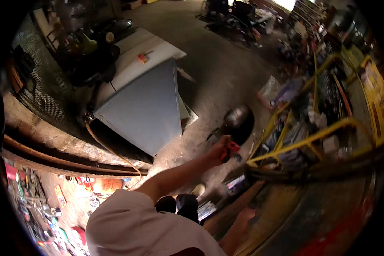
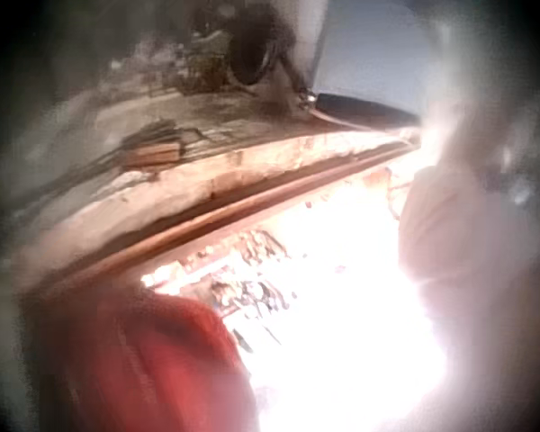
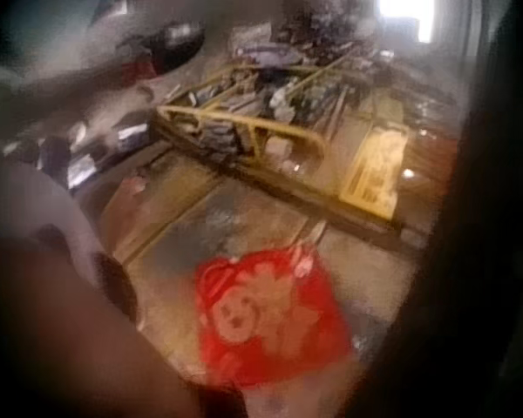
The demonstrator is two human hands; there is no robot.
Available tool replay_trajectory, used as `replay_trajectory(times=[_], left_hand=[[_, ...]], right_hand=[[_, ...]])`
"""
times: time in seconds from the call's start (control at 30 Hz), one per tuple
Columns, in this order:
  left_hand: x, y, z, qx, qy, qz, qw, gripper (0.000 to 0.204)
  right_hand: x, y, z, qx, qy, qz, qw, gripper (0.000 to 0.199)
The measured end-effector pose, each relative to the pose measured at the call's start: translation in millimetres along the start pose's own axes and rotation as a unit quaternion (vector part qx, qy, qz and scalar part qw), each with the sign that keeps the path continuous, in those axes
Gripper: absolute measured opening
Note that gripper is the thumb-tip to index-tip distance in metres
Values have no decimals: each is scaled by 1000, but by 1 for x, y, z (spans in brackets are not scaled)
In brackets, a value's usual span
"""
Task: The person washes a wok in an outdoor sink, then moves indoors to sweep the floor with a broom and dustpan. They collect debris into the dustpan and continue sweeping around furniture and equipment.
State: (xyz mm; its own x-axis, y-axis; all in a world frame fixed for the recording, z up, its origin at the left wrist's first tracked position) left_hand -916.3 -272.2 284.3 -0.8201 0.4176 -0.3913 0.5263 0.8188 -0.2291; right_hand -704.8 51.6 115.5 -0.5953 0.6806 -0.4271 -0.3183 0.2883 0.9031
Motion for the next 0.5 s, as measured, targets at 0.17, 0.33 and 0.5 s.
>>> replay_trajectory(times=[0.17,0.33,0.5], left_hand=[[83,-42,-112,335,-146,168,916,17],[97,-107,-152,420,-146,200,873,18],[25,-243,-205,359,-121,139,915,19]], right_hand=[[57,85,-79,-144,28,84,986,37],[145,124,-165,216,71,-80,970,35],[201,171,-256,191,39,-104,975,21]])
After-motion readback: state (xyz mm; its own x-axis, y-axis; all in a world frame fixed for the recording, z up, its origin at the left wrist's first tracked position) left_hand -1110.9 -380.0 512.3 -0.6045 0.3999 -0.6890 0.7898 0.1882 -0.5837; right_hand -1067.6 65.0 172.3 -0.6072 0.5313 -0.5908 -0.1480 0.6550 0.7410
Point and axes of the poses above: each hand's wrist, its own x-axis towards the middle knuckle, its own z-axis out of the back of the hand, y = z × x, the point moved 1 cm from there along x, towards the middle knuckle, and after that the axes turned 3 degrees about -y, right-handed, at the moved point
